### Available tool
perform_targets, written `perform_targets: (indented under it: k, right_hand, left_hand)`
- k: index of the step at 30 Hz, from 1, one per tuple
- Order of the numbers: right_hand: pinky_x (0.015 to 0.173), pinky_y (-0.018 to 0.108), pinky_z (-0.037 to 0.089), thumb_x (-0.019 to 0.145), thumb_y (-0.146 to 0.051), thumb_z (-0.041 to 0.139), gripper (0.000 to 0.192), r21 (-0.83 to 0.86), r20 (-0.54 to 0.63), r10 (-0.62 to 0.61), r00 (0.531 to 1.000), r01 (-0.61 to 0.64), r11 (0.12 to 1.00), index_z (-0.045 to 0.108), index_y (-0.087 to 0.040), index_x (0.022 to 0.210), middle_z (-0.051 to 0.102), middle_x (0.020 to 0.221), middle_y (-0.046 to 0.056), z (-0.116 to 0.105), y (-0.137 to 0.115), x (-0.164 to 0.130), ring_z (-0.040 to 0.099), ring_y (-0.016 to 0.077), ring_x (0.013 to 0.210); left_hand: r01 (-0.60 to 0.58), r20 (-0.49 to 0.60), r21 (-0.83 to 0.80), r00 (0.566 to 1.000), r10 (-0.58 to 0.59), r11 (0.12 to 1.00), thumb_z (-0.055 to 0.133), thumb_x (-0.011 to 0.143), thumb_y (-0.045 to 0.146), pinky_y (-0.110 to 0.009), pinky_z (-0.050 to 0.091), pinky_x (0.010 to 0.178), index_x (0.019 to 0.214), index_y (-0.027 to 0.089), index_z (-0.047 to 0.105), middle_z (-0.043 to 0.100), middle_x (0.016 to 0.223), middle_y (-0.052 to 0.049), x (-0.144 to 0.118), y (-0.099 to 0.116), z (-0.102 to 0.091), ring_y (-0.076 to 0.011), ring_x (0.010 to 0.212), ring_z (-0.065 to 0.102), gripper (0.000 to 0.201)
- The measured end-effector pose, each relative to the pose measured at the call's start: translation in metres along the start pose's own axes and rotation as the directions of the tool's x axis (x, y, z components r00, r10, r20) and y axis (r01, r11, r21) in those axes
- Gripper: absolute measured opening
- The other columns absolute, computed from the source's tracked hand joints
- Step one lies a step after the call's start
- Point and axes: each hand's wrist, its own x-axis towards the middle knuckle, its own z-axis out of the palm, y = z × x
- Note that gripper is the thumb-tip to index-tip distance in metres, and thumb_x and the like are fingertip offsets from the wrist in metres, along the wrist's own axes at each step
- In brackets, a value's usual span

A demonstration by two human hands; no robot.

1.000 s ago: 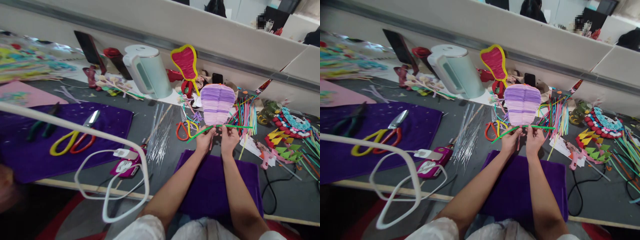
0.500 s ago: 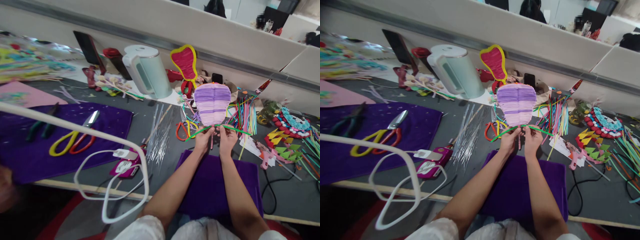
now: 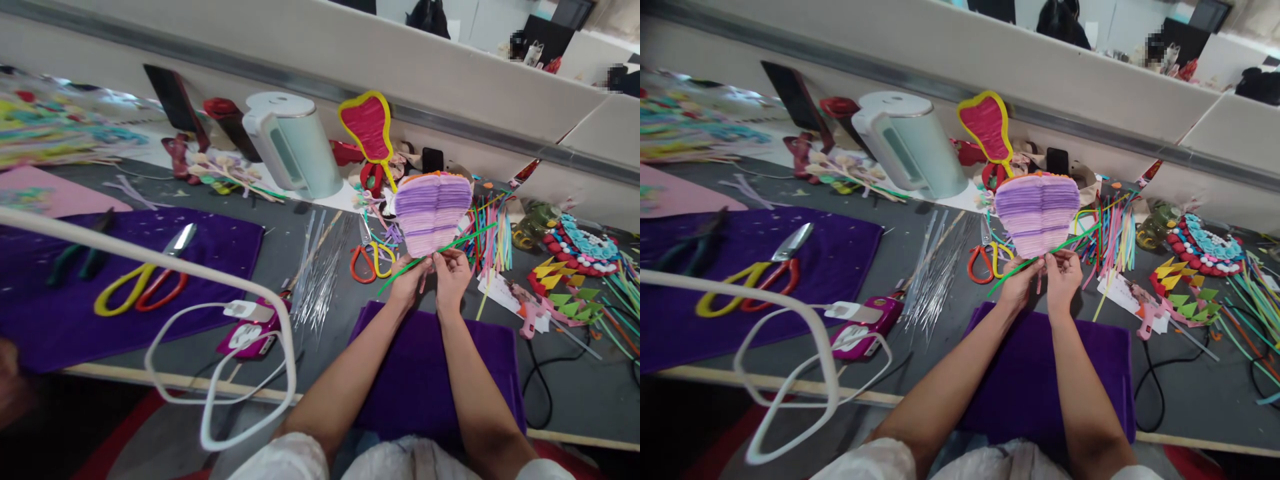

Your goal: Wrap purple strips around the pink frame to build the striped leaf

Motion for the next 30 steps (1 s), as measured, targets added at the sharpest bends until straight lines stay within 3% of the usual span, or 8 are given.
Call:
perform_targets:
  k: [8, 12, 17, 20, 23, 27, 30]
  right_hand:
    - [0.056, 0.023, 0.047, 0.073, -0.035, 0.068, 0.024, 0.081, -0.006, -0.012, 1.000, 0.013, 0.997, 0.052, -0.019, 0.080, 0.054, 0.067, -0.004, 0.002, -0.002, 0.000, 0.051, 0.0090, 0.057]
    - [0.054, 0.023, 0.047, 0.073, -0.040, 0.068, 0.027, 0.056, 0.001, 0.026, 1.000, -0.026, 0.998, 0.052, -0.018, 0.075, 0.054, 0.064, -0.004, 0.002, -0.002, 0.001, 0.051, 0.0091, 0.055]
    - [0.055, 0.022, 0.048, 0.068, -0.039, 0.072, 0.035, 0.138, -0.014, 0.075, 0.997, -0.072, 0.988, 0.050, -0.019, 0.087, 0.056, 0.071, -0.004, 0.002, 0.003, 0.003, 0.054, 0.0094, 0.059]
    - [0.052, 0.021, 0.047, 0.067, -0.038, 0.073, 0.037, 0.156, 0.070, 0.115, 0.991, -0.125, 0.980, 0.053, -0.019, 0.091, 0.058, 0.072, -0.003, -0.001, 0.003, 0.008, 0.054, 0.0088, 0.058]
    - [0.051, 0.022, 0.046, 0.068, -0.037, 0.073, 0.028, 0.137, 0.202, 0.130, 0.971, -0.159, 0.978, 0.057, -0.017, 0.079, 0.057, 0.066, -0.004, -0.007, 0.001, 0.012, 0.050, 0.0081, 0.053]
    - [0.052, 0.023, 0.045, 0.069, -0.036, 0.072, 0.023, 0.104, 0.231, 0.096, 0.968, -0.123, 0.987, 0.061, -0.016, 0.075, 0.059, 0.064, -0.004, -0.011, -0.002, 0.014, 0.050, 0.0090, 0.053]
    - [0.058, 0.024, 0.045, 0.072, -0.034, 0.069, 0.020, 0.035, 0.204, 0.008, 0.979, -0.015, 0.999, 0.061, -0.016, 0.072, 0.059, 0.065, -0.004, -0.012, -0.003, 0.014, 0.051, 0.0103, 0.059]
  left_hand:
    - [-0.037, 0.045, 0.052, 0.998, 0.034, 0.998, 0.084, 0.058, 0.030, -0.018, 0.032, 0.031, 0.080, 0.015, 0.072, 0.067, 0.064, -0.003, 0.000, -0.003, -0.002, -0.0118, 0.048, 0.056, 0.030]
    - [-0.021, 0.022, 0.036, 1.000, 0.020, 0.999, 0.084, 0.057, 0.029, -0.021, 0.041, 0.039, 0.080, 0.015, 0.072, 0.068, 0.065, -0.003, 0.000, -0.002, -0.001, -0.0122, 0.050, 0.058, 0.029]
    - [0.057, 0.022, -0.055, 0.998, -0.056, 0.997, 0.086, 0.054, 0.026, -0.024, 0.047, 0.049, 0.077, 0.014, 0.072, 0.070, 0.067, -0.003, 0.001, -0.002, -0.001, -0.0130, 0.053, 0.060, 0.029]
    - [0.094, 0.026, -0.115, 0.995, -0.092, 0.989, 0.087, 0.052, 0.023, -0.025, 0.051, 0.057, 0.075, 0.014, 0.072, 0.070, 0.068, -0.003, 0.002, -0.002, -0.002, -0.0121, 0.056, 0.062, 0.028]
    - [0.108, 0.038, -0.154, 0.994, -0.103, 0.982, 0.087, 0.052, 0.022, -0.024, 0.052, 0.062, 0.073, 0.014, 0.072, 0.070, 0.070, -0.003, 0.002, -0.002, -0.003, -0.0107, 0.058, 0.062, 0.027]
    - [0.101, 0.071, -0.122, 0.993, -0.093, 0.987, 0.086, 0.055, 0.023, -0.023, 0.052, 0.063, 0.077, 0.014, 0.072, 0.071, 0.074, -0.003, 0.002, -0.003, -0.003, -0.0101, 0.061, 0.062, 0.027]
    - [0.076, 0.048, -0.050, 0.996, -0.074, 0.996, 0.086, 0.055, 0.024, -0.023, 0.051, 0.061, 0.074, 0.014, 0.071, 0.069, 0.069, -0.002, 0.002, -0.004, -0.003, -0.0102, 0.058, 0.061, 0.026]
